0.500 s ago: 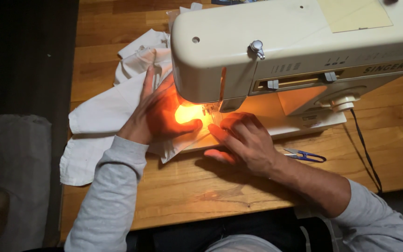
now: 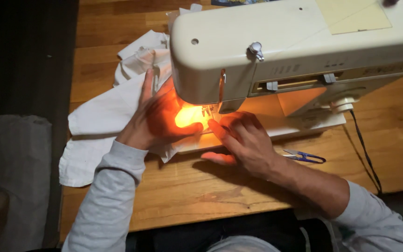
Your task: Sewing fabric pieces together and trimming excess thread
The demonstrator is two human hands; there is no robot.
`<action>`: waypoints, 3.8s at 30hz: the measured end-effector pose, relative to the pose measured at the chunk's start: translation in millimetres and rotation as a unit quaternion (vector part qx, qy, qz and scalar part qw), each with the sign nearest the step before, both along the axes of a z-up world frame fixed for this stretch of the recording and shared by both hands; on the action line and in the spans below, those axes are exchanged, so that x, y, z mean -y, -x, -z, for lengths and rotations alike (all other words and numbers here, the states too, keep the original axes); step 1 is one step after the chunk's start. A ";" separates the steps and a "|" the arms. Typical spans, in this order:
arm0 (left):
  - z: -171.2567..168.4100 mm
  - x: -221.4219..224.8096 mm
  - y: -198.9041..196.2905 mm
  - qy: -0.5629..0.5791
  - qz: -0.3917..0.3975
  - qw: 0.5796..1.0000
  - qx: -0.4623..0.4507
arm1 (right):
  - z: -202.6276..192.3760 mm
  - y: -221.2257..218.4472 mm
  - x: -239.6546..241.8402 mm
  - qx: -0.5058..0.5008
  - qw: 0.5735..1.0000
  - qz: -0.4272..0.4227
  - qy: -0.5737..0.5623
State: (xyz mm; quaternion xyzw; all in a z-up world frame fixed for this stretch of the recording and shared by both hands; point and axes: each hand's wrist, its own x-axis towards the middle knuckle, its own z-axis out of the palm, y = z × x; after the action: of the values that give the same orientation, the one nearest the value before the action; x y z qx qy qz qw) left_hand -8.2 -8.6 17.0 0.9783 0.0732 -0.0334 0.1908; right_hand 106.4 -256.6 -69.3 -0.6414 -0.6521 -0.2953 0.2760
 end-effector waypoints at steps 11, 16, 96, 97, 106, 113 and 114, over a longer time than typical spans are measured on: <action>15.1 -4.1 -9.9 -0.021 -0.010 1.000 0.019 | 0.4 -2.4 2.3 -0.007 0.999 -0.024 -0.029; 23.3 -7.4 -7.4 0.003 -0.009 0.997 0.074 | -1.7 -1.8 1.9 0.003 0.999 -0.027 -0.037; 36.8 -16.1 -33.5 0.614 0.057 0.719 0.320 | 2.1 -7.1 3.4 0.041 0.998 -0.033 -0.043; 28.2 -9.7 -35.1 0.614 0.058 0.719 0.320 | -0.8 -6.4 3.9 0.041 0.998 -0.032 -0.044; 61.4 -15.9 -32.5 0.488 0.021 0.775 0.401 | -50.6 -30.8 19.8 -0.530 0.844 -0.027 0.075; 35.7 24.5 0.5 0.277 -0.124 0.920 0.247 | -58.2 -27.1 -3.4 -0.545 0.834 0.031 0.076; 38.6 27.2 1.3 0.280 -0.146 0.921 0.228 | -60.2 -27.9 -8.5 -0.546 0.834 0.038 0.076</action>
State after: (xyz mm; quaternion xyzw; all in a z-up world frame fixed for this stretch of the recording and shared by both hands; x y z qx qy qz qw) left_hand -9.5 -35.7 -21.6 0.8443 0.1574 0.1999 0.4715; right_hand 134.3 -248.1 -9.0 -0.7417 -0.3912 0.1430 0.5257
